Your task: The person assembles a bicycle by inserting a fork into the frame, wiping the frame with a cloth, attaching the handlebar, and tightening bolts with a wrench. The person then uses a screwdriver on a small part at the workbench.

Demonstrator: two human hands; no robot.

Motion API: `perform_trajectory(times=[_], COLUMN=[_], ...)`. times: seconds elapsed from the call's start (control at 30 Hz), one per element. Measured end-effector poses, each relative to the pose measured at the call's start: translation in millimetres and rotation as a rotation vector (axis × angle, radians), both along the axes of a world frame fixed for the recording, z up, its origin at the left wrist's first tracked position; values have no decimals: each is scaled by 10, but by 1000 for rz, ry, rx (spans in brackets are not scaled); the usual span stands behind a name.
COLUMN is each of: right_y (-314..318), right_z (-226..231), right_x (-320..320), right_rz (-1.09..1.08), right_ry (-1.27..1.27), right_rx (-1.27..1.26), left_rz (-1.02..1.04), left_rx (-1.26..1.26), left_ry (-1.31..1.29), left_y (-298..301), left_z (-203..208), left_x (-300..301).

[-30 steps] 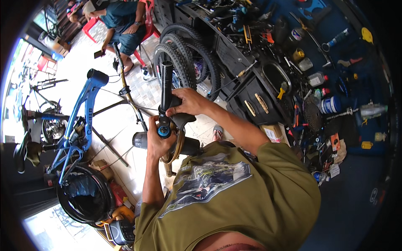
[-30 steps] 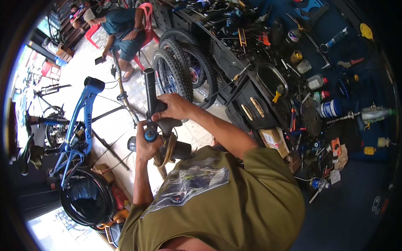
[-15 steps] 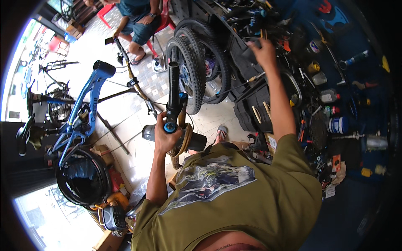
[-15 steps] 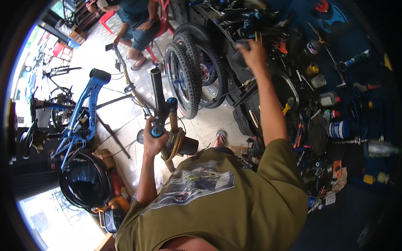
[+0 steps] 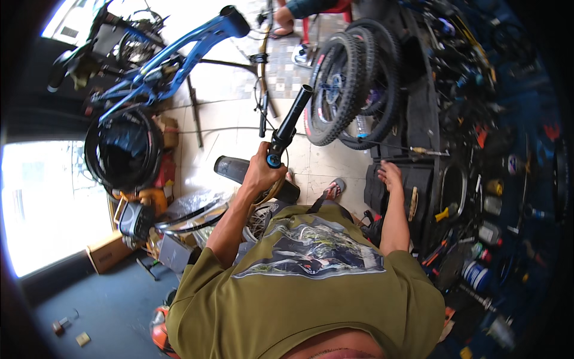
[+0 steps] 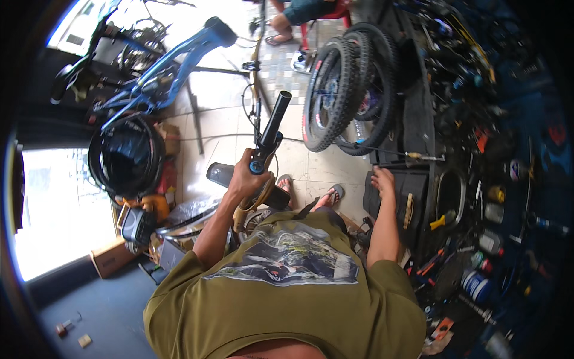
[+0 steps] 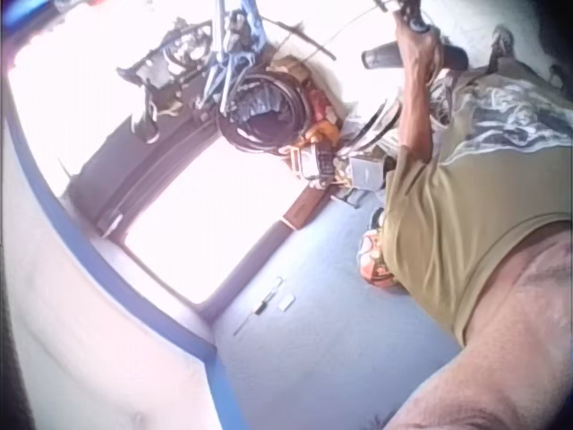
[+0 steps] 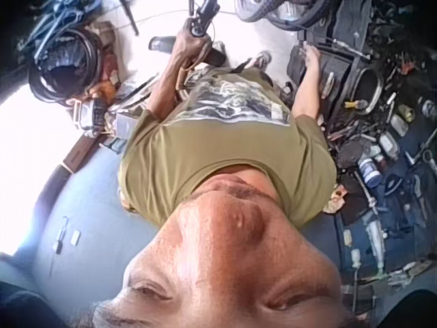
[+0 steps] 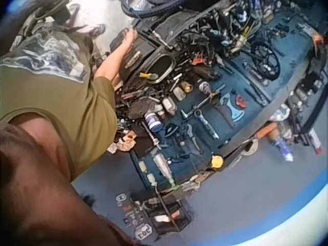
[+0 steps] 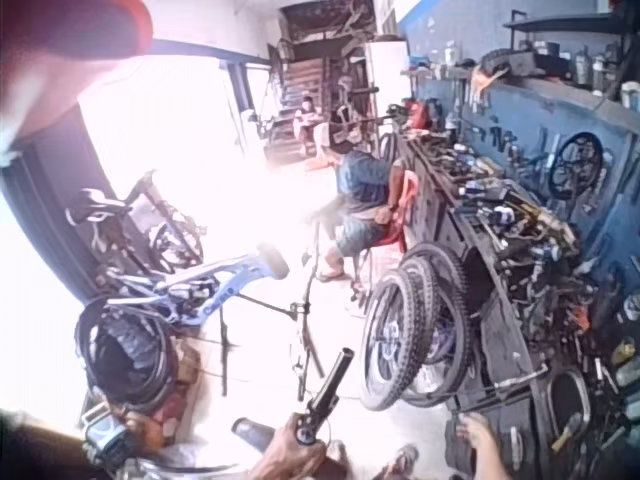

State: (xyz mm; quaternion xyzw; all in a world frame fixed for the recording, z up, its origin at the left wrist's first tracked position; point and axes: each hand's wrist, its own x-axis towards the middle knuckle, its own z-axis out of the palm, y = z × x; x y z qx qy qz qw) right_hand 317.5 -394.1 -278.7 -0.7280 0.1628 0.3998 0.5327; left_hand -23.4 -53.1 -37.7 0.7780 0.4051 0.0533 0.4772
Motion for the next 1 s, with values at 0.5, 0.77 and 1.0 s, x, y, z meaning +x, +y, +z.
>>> perform_trajectory(times=[0.5,0.77,1.0], right_y=[425,293,327], right_z=[-92,-54,540], right_x=[1146,1123,1364], right_rz=[-839,-820,-723], right_ry=[39,-332,-738], right_rx=[-19,-217,-45], left_rz=[389,432,374], left_rx=[180,115,61], left_ry=[-3,47,37], left_y=[411,521,640], left_z=[-366,-494,-556], left_x=[-1033,-1144,-1086])
